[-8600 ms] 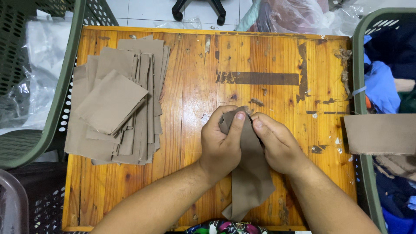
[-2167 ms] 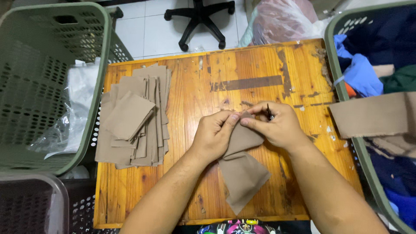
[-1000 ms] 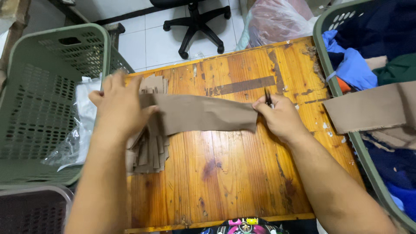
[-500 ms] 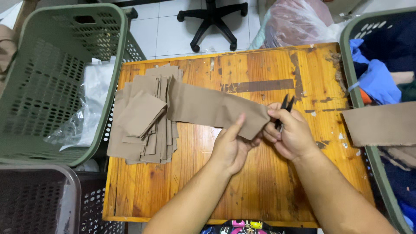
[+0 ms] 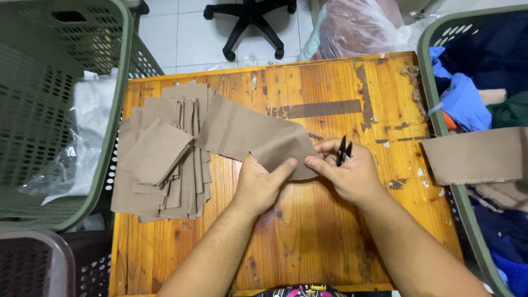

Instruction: The person uses a small knife to trim the edges of a piece of brown fabric held in their hands. They repeatedly cut small sections along the edges, occasionally folding the fabric to access different sides, and place the trimmed pieces on a wooden table.

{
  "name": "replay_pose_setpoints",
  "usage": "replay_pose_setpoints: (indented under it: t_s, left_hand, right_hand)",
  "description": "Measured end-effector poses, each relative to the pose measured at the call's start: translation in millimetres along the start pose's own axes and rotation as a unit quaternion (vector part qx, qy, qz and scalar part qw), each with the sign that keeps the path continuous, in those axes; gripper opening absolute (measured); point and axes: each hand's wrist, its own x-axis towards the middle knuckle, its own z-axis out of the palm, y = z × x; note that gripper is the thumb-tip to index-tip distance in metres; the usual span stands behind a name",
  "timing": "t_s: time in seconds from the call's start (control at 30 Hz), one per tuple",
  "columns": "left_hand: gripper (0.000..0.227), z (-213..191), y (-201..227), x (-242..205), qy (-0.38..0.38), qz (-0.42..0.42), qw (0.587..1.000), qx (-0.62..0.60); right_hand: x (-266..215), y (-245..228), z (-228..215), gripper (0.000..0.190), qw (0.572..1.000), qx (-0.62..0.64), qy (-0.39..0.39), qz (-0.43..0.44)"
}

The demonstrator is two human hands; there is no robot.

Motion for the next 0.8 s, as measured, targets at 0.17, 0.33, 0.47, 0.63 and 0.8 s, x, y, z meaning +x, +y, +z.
replay_pose_setpoints:
  t_s: [0.17, 0.33, 0.47, 0.63, 0.8]
  left_hand:
    - [0.038, -3, -7, 2, 0.02, -0.022, 0.996, 0.08]
    - [0.034, -19, -24, 7, 0.017, 0.053, 0.998, 0.01]
    - [0.032, -20, -13, 8, 0.051, 0.094, 0.994, -0.013]
    - [0.03, -19, -14, 5, 0.051, 0.121, 0.989, -0.073]
    - [0.03, -19, -14, 3, 0.049, 0.152, 0.983, -0.088]
  right_hand:
    - [-1, -14, 7, 0.006, 0.999, -0.019, -0.008, -0.029]
    - [2, -11, 9, 0.008, 0.999, -0.012, 0.012, -0.034]
    - [-3, -20, 12, 0.049, 0.991, 0.112, -0.073, -0.022]
    - [-13, -25, 23, 0.039, 0.991, 0.05, -0.125, -0.01]
    - [-16, -24, 22, 0.022, 0.988, -0.076, -0.128, -0.051]
